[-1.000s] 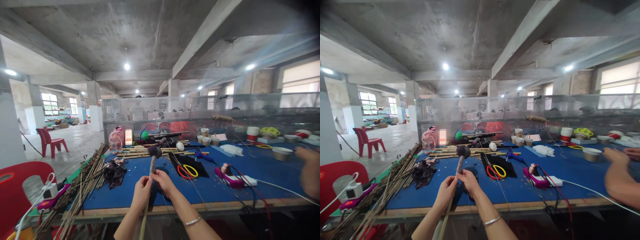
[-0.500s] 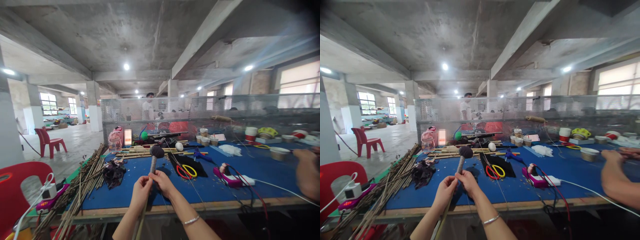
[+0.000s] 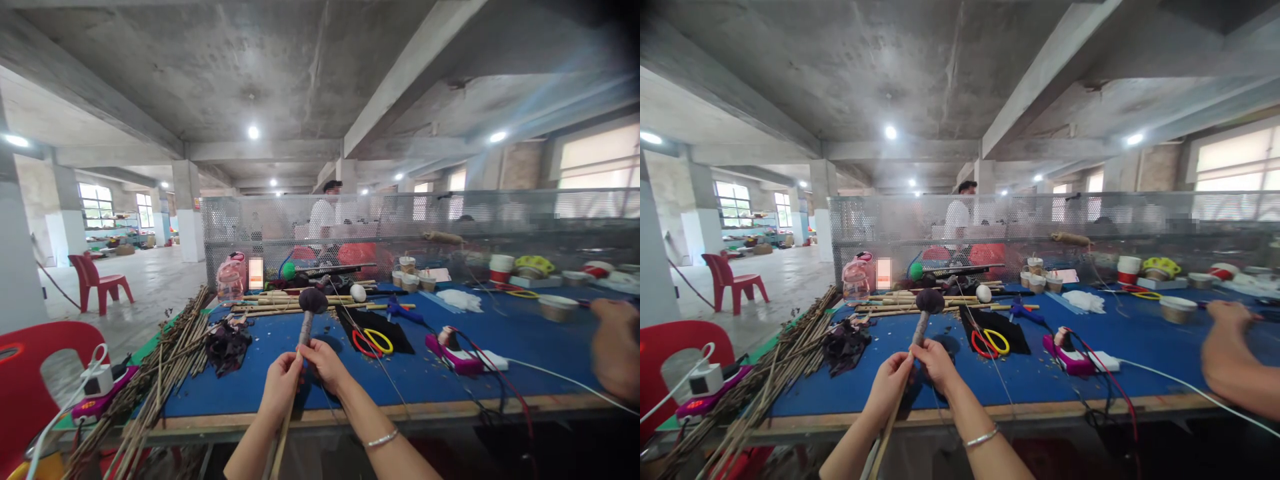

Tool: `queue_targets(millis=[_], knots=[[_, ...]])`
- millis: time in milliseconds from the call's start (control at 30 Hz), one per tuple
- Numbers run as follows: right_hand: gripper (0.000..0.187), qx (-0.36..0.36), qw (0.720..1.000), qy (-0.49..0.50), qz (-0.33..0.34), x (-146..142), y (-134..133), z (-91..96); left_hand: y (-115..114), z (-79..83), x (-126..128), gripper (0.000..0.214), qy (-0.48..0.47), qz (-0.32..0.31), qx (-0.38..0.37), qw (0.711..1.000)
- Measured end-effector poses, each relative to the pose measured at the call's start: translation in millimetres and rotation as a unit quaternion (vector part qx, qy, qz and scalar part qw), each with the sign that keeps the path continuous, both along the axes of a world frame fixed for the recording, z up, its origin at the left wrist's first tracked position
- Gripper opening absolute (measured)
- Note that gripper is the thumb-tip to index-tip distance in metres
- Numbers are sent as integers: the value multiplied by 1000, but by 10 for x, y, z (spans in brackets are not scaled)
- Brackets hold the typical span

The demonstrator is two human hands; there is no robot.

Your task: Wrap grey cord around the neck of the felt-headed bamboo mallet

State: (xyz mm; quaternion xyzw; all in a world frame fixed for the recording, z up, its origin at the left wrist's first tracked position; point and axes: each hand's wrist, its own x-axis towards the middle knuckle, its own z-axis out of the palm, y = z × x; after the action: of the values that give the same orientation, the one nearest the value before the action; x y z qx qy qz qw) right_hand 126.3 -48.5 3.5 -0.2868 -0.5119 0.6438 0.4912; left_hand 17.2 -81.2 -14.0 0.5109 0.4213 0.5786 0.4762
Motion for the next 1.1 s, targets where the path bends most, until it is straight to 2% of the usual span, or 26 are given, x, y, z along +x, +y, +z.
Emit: queue_targets(millis=[100, 200, 400, 533, 600, 733, 800, 1100], knots=[[37, 0, 1000, 22, -10, -1, 20, -22, 9, -24, 27, 35, 24, 74, 69, 995], [37, -1, 1000, 21, -10, 6, 38, -42, 11, -29, 26, 32, 37, 100, 71, 992], [41, -25, 1000, -18, 3, 28, 7, -1, -1, -20, -26, 36, 38, 52, 22, 998], [38, -14, 1000, -16, 3, 26, -1, 6, -8, -20, -31, 38, 38, 14, -4, 999], [37, -5, 1000, -13, -14, 21, 12, -12, -11, -13, -17, 37, 47, 13, 5, 999], [38, 6, 1000, 17, -21, 9, 38, -44, -5, -2, 15, 31, 48, 72, 64, 994], [38, 8, 1000, 24, -15, 6, 43, -48, -2, 0, 16, 31, 46, 84, 60, 994], [36, -14, 1000, 4, 23, 10, 45, -67, -39, 43, -30, 38, 17, 4, -4, 1000]])
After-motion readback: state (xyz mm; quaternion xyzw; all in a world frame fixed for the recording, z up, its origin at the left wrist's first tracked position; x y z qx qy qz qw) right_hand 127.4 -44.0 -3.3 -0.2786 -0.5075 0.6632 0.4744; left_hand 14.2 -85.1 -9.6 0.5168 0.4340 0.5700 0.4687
